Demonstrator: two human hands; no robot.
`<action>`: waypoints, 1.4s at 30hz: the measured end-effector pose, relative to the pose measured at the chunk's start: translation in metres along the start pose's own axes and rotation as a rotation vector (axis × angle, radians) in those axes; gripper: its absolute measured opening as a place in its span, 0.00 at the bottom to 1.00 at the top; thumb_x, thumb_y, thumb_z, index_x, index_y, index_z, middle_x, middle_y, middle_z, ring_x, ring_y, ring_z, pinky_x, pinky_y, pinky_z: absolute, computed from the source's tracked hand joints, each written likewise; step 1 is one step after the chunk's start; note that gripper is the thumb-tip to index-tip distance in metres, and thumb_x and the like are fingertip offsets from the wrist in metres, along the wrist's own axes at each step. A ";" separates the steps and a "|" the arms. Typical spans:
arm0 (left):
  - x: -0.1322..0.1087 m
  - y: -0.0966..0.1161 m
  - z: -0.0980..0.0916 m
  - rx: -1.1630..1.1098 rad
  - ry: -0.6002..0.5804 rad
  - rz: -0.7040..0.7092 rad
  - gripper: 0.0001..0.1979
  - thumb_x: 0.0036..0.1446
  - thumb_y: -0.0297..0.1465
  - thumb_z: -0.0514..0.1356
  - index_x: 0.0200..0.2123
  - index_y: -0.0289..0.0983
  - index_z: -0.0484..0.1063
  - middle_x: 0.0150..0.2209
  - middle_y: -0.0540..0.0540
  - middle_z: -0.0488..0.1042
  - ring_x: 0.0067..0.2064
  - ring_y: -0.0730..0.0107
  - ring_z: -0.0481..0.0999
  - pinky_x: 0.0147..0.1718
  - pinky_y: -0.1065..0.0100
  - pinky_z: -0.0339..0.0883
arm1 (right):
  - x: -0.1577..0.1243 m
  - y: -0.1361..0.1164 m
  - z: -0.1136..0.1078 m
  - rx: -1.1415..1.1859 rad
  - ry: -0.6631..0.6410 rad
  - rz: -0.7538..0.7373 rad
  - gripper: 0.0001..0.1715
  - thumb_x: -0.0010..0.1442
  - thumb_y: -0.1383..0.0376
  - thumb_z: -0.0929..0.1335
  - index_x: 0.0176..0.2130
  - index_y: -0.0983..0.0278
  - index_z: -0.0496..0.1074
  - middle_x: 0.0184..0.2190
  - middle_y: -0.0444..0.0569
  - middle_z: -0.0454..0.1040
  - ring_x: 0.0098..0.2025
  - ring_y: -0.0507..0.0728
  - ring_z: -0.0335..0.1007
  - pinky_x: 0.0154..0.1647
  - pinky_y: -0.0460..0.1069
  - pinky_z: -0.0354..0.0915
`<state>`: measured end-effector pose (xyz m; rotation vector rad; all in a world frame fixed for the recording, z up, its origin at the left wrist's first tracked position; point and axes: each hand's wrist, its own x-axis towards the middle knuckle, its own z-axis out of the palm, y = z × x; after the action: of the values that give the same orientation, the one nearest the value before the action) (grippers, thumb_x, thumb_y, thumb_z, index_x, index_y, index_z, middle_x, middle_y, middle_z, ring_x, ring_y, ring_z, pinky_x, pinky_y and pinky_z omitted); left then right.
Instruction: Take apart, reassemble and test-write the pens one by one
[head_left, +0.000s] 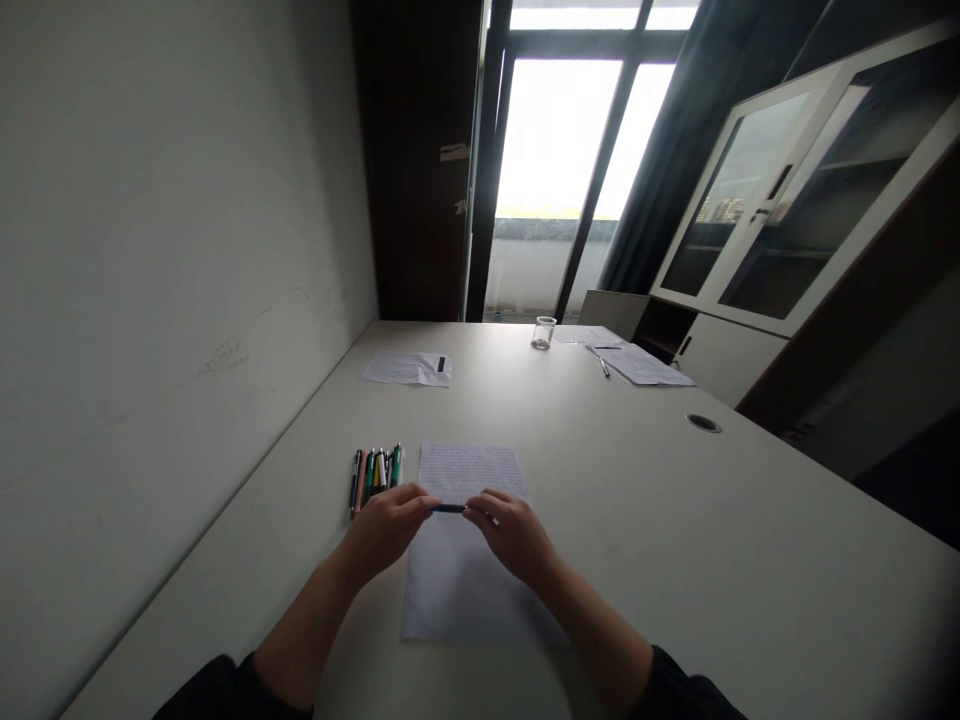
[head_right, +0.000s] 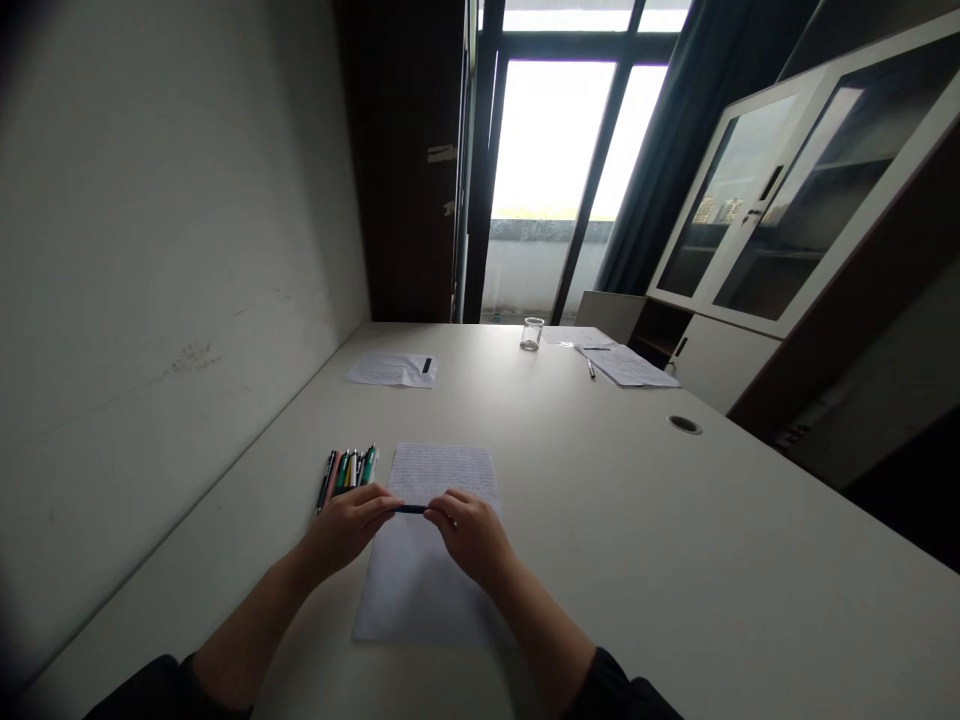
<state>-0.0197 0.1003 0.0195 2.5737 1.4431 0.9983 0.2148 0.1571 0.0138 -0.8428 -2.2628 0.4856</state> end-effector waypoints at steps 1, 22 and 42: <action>0.000 0.000 0.000 -0.002 0.000 0.003 0.11 0.68 0.27 0.54 0.49 0.40 0.73 0.41 0.46 0.76 0.40 0.70 0.77 0.39 0.69 0.73 | 0.000 0.000 0.000 -0.001 -0.006 0.003 0.08 0.66 0.64 0.68 0.35 0.60 0.76 0.31 0.46 0.76 0.33 0.54 0.71 0.36 0.47 0.62; 0.001 -0.001 0.003 0.024 0.063 0.056 0.12 0.66 0.26 0.57 0.50 0.42 0.74 0.40 0.46 0.77 0.40 0.71 0.78 0.39 0.70 0.74 | -0.001 0.000 -0.004 0.066 -0.057 0.041 0.14 0.67 0.66 0.65 0.29 0.62 0.74 0.28 0.45 0.74 0.30 0.53 0.70 0.35 0.46 0.61; 0.000 -0.001 0.002 -0.003 0.043 0.006 0.12 0.66 0.27 0.56 0.51 0.41 0.72 0.42 0.45 0.77 0.42 0.67 0.77 0.41 0.66 0.74 | 0.002 -0.003 -0.010 0.046 -0.037 0.042 0.16 0.68 0.65 0.64 0.29 0.62 0.74 0.28 0.46 0.74 0.29 0.53 0.70 0.34 0.46 0.62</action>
<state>-0.0189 0.1015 0.0176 2.5714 1.4439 1.0623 0.2193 0.1574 0.0228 -0.8662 -2.2630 0.5747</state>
